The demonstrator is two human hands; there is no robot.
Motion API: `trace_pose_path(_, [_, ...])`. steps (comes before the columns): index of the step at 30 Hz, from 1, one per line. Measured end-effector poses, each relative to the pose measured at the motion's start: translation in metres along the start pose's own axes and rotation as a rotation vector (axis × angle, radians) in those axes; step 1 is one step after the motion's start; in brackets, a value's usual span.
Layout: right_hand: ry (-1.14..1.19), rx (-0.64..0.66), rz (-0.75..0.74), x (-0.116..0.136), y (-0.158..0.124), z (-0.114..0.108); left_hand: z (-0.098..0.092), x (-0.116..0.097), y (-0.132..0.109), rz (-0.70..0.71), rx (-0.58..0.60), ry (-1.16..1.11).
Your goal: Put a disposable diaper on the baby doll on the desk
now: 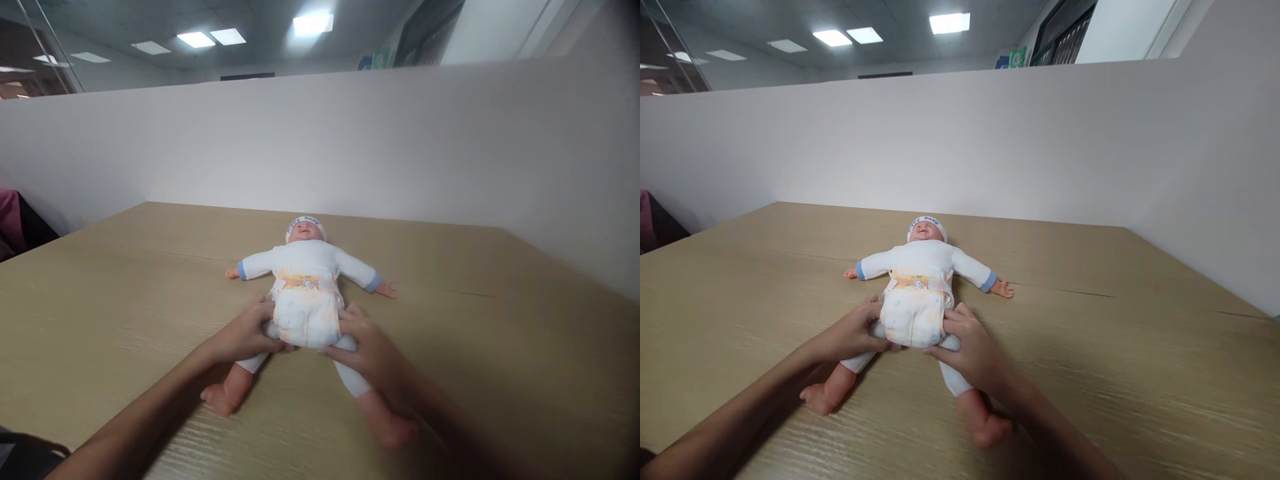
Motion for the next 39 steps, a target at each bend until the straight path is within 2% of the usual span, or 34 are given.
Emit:
trace_pose_path(4, [0.033,-0.036,0.049,-0.005,-0.004,0.000,-0.001,0.004,-0.003,-0.016,0.037,-0.075])
trace_pose_path(8, [0.073,-0.017,0.073,-0.010,-0.006,0.001,-0.003,0.004,-0.003,-0.007,0.051,-0.061])
trace_pose_path(16, [0.116,0.036,-0.035,-0.015,-0.002,0.000,-0.010,-0.001,0.001,0.102,0.164,-0.082])
trace_pose_path(24, [0.113,0.024,-0.056,-0.022,-0.001,0.002,-0.009,0.012,0.002,0.087,0.144,-0.084])
trace_pose_path(30, [0.091,-0.018,-0.011,-0.023,-0.004,0.001,-0.010,0.014,0.001,0.082,0.127,-0.127])
trace_pose_path(39, [0.072,-0.006,0.037,-0.018,-0.006,0.001,-0.009,0.023,0.004,0.122,0.218,-0.307])
Point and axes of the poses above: each hand's wrist, its own y-axis towards the middle knuckle, its own z-axis out of the palm, x = y × z, the point moved 5 cm from there along y, towards the middle knuckle, and after that the axes turned 1 degree about -z, right-handed, at the moved point
